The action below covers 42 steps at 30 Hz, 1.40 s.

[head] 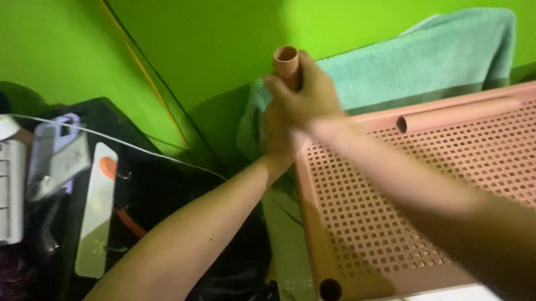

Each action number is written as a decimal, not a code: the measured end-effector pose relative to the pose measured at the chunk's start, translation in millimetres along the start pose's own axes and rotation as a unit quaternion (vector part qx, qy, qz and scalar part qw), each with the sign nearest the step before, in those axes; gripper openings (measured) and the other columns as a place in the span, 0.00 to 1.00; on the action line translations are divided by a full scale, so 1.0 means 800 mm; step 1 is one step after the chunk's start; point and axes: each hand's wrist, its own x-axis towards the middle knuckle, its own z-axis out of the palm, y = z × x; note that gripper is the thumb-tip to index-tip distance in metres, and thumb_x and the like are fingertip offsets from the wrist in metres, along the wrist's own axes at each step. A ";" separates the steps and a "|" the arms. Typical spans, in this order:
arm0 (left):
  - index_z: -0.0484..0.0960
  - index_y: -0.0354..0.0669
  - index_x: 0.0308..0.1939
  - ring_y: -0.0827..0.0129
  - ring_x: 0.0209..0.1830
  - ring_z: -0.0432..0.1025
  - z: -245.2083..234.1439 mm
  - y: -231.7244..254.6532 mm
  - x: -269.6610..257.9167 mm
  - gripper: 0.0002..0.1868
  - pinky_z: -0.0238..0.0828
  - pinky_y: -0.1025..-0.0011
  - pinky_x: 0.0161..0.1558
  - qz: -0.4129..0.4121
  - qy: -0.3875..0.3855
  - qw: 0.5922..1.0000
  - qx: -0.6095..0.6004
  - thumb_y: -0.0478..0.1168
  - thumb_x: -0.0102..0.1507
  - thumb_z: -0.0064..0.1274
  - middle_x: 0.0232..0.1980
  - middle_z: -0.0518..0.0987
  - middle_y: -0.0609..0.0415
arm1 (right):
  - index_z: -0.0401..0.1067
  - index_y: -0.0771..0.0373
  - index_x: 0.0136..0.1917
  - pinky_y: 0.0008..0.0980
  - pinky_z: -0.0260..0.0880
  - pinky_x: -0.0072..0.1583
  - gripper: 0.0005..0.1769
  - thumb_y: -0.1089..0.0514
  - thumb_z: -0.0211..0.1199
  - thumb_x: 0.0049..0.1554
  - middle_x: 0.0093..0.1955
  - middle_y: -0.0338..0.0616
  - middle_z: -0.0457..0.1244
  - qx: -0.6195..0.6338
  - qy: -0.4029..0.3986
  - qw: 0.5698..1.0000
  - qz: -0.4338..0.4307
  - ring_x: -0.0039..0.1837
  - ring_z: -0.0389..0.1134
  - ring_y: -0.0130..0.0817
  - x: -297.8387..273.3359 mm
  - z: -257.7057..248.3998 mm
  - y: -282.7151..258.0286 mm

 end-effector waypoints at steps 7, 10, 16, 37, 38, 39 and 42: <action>0.74 0.40 0.55 0.67 0.49 0.73 -0.002 -0.021 -0.002 0.22 0.75 0.66 0.48 0.042 0.060 0.997 0.033 0.42 0.60 0.59 0.51 0.78 0.53 | 0.66 0.66 0.51 0.38 0.69 0.45 0.19 0.52 0.69 0.57 0.40 0.51 0.67 0.000 0.135 0.982 0.130 0.42 0.68 0.40 -0.001 0.052 -0.022; 0.74 0.40 0.53 0.68 0.48 0.72 -0.012 -0.001 -0.001 0.21 0.74 0.67 0.49 -0.019 0.001 1.000 0.025 0.42 0.58 0.60 0.49 0.77 0.54 | 0.67 0.65 0.40 0.35 0.64 0.41 0.18 0.53 0.70 0.62 0.35 0.48 0.61 0.021 0.114 0.988 0.102 0.39 0.59 0.36 0.012 0.053 0.002; 0.75 0.40 0.50 0.70 0.46 0.70 -0.058 0.095 0.041 0.21 0.73 0.68 0.52 -0.191 -0.288 0.938 0.007 0.41 0.56 0.62 0.46 0.76 0.55 | 0.64 0.58 0.32 0.31 0.59 0.31 0.15 0.60 0.66 0.57 0.28 0.39 0.60 0.268 -0.165 0.919 0.236 0.29 0.59 0.28 0.046 0.005 0.003; 0.79 0.43 0.50 0.69 0.52 0.72 0.023 0.043 -0.029 0.14 0.68 0.67 0.56 0.075 0.072 0.994 0.029 0.39 0.61 0.60 0.49 0.79 0.56 | 0.67 0.64 0.39 0.32 0.63 0.41 0.19 0.51 0.70 0.61 0.34 0.45 0.62 -0.003 0.110 0.991 0.080 0.37 0.59 0.28 0.003 0.044 -0.017; 0.79 0.44 0.50 0.69 0.53 0.72 0.023 0.047 -0.028 0.14 0.68 0.67 0.57 0.065 0.062 0.996 0.020 0.39 0.61 0.60 0.50 0.79 0.56 | 0.65 0.66 0.36 0.34 0.59 0.40 0.23 0.51 0.71 0.63 0.32 0.47 0.59 0.019 0.082 0.992 0.096 0.36 0.56 0.29 0.010 0.041 -0.014; 0.79 0.44 0.50 0.69 0.53 0.72 0.020 0.054 -0.026 0.14 0.68 0.67 0.57 0.055 0.052 0.997 0.011 0.38 0.61 0.60 0.50 0.79 0.56 | 0.63 0.67 0.33 0.35 0.55 0.39 0.27 0.52 0.71 0.66 0.30 0.50 0.57 0.040 0.054 0.992 0.111 0.36 0.52 0.30 0.018 0.037 -0.012; 0.80 0.45 0.51 0.69 0.54 0.72 0.000 0.078 -0.024 0.14 0.68 0.67 0.58 -0.027 -0.041 0.997 -0.060 0.38 0.61 0.60 0.51 0.80 0.57 | 0.66 0.59 0.34 0.30 0.58 0.31 0.15 0.57 0.68 0.57 0.30 0.41 0.60 0.251 -0.154 0.922 0.252 0.29 0.59 0.28 0.039 0.003 -0.008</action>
